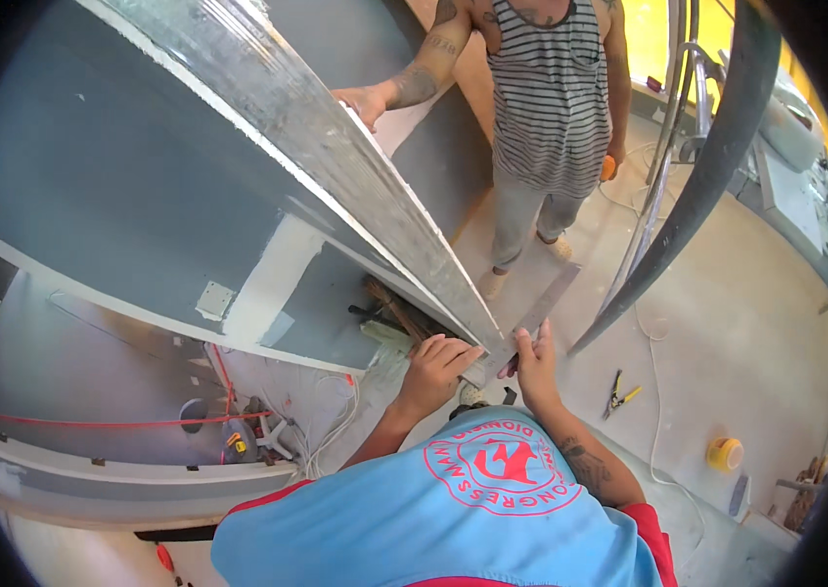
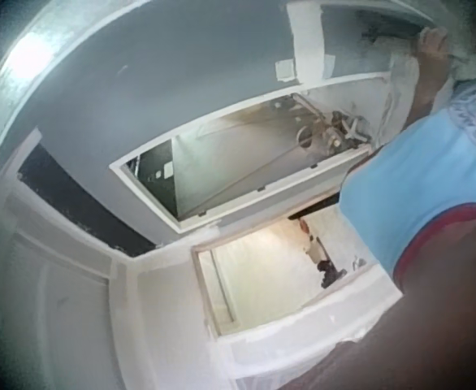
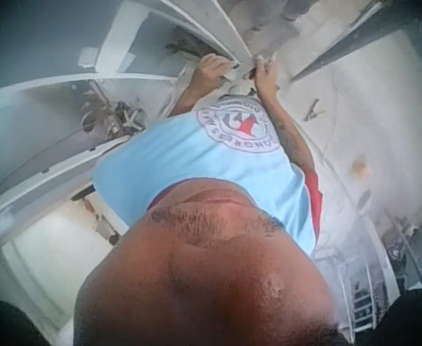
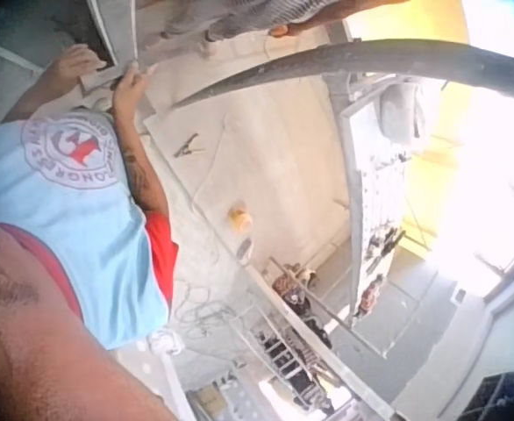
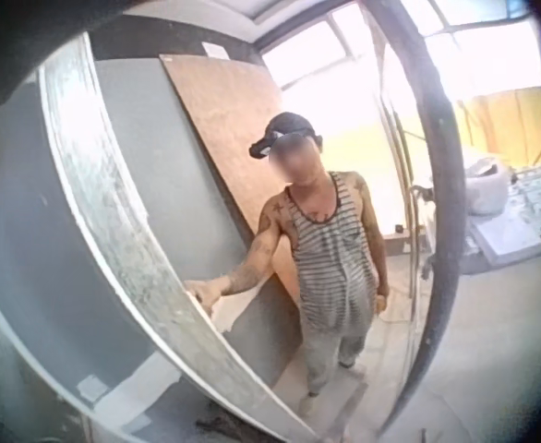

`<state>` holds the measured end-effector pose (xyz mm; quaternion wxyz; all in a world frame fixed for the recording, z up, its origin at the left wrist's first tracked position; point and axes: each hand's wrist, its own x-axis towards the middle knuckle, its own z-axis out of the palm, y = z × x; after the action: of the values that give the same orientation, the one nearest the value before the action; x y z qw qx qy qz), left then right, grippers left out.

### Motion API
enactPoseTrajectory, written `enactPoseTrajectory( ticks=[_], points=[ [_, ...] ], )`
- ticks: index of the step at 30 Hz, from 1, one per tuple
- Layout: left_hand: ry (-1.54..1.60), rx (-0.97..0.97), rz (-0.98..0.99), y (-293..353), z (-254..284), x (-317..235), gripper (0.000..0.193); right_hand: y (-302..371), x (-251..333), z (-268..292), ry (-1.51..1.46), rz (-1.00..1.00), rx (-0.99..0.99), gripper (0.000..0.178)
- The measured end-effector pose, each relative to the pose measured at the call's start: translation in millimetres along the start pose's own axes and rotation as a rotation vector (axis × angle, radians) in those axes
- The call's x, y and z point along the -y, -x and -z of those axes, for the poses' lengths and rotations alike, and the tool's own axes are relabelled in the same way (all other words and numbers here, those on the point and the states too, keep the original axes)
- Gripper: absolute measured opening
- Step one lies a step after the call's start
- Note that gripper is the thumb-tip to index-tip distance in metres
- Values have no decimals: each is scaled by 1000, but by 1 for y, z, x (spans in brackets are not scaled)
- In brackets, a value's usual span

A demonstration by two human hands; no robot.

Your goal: The person aligns and holds a metal ruler against the edge of a drywall structure by hand while a coworker assists with a power drill.

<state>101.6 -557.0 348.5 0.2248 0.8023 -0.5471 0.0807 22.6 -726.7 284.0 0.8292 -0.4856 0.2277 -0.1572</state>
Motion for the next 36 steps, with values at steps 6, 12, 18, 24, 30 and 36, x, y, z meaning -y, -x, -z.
enactPoseTrajectory(
  ticks=[6,12,18,24,30,36],
  points=[
    [38,78,-10,5,-12,-33,53,20,12,25,3,35,31,50],
    [66,96,-25,3,-19,-56,52,35,20,43,11,47,20,44],
    [83,113,-136,-10,-25,-67,50,48,26,61,13,106,-44,42],
    [89,184,-204,-18,-28,-73,53,53,27,71,-62,120,-42,44],
    [98,236,-220,-16,-33,-70,54,54,21,80,17,39,-72,45],
    [110,179,-185,-10,-30,-71,50,46,16,76,73,61,-52,45]
  ],
)
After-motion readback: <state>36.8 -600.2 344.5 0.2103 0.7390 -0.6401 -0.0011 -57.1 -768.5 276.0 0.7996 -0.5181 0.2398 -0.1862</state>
